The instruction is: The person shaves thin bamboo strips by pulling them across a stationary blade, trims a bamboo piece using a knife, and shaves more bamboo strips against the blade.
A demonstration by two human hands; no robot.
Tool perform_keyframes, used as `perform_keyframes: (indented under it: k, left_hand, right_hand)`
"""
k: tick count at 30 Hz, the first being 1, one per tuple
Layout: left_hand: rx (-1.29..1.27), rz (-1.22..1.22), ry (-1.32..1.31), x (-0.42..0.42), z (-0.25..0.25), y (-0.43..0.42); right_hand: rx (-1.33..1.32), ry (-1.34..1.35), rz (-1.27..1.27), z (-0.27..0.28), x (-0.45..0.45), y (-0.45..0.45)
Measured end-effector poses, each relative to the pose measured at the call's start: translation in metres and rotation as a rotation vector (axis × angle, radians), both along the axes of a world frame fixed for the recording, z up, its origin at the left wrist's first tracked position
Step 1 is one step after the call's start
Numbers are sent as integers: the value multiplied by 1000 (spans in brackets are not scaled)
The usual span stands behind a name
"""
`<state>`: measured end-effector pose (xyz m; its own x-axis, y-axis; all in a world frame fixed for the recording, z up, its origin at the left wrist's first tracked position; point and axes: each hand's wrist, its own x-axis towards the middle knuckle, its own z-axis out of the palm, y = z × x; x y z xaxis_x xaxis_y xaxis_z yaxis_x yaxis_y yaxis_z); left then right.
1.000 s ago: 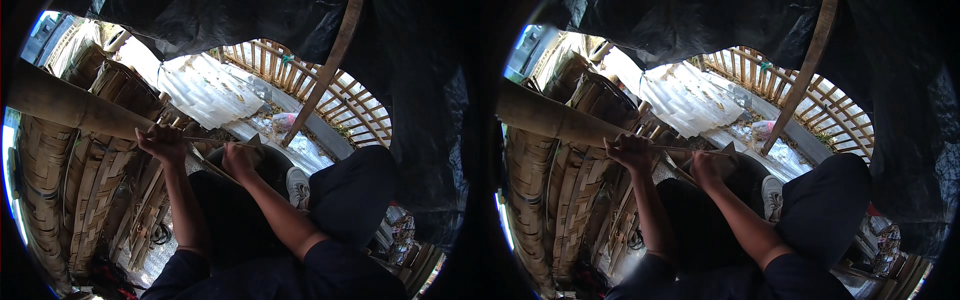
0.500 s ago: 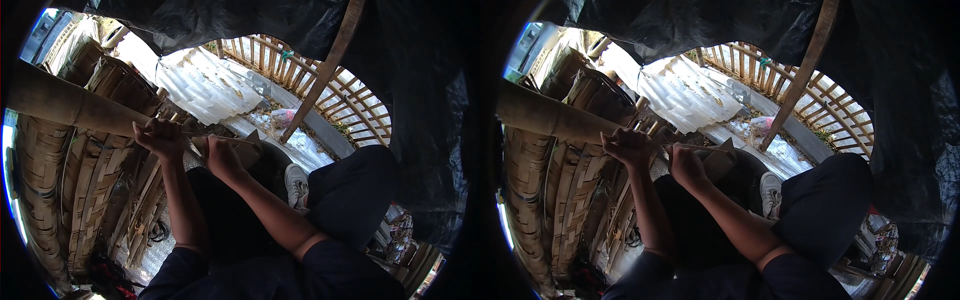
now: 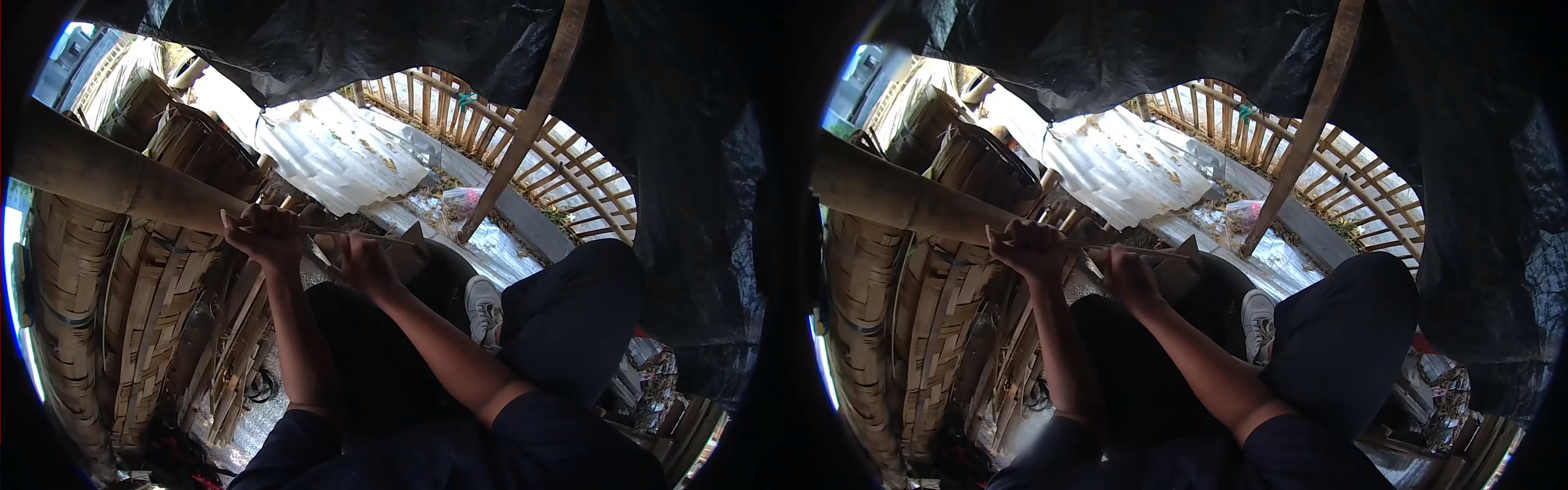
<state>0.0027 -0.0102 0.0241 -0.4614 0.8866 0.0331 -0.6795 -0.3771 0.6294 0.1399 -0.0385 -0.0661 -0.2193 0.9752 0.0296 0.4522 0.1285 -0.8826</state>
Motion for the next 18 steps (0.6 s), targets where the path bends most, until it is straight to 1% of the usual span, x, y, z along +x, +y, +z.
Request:
perform_keyframes:
  k: [2,3,5,7,9,12,13,14,15,16,18]
  left_hand:
    - [22,-3,28,-6,-6,-1]
    - [41,-4,55,-9,-7,-3]
    - [50,-17,44,-6,-3,-2]
    - [36,-31,23,-4,-1,-3]
    - [14,11,39,-3,-1,1]
    - [29,-26,19,-5,-3,2]
    - [29,-27,20,-5,-2,1]
    - [11,4,22,-6,-2,0]
    - [-8,35,25,-7,-3,-2]
    - [-5,35,26,-9,-5,-3]
    - [86,-73,27,-14,-11,-3]
  right_hand:
    - [-59,-203,-56,-62,37,-2]
    - [-97,-218,-72,-91,53,-4]
    - [-126,-228,-91,-99,52,2]
    - [-76,-160,-86,-60,23,3]
    - [-33,-30,-26,-11,3,0]
    - [2,10,19,-10,2,4]
    - [27,-80,-14,-36,9,3]
    - [53,-168,-47,-75,21,0]
    - [-71,-232,-83,-104,48,-5]
    - [-195,-296,-119,-121,66,-8]
    - [-141,-288,-106,-122,57,-3]
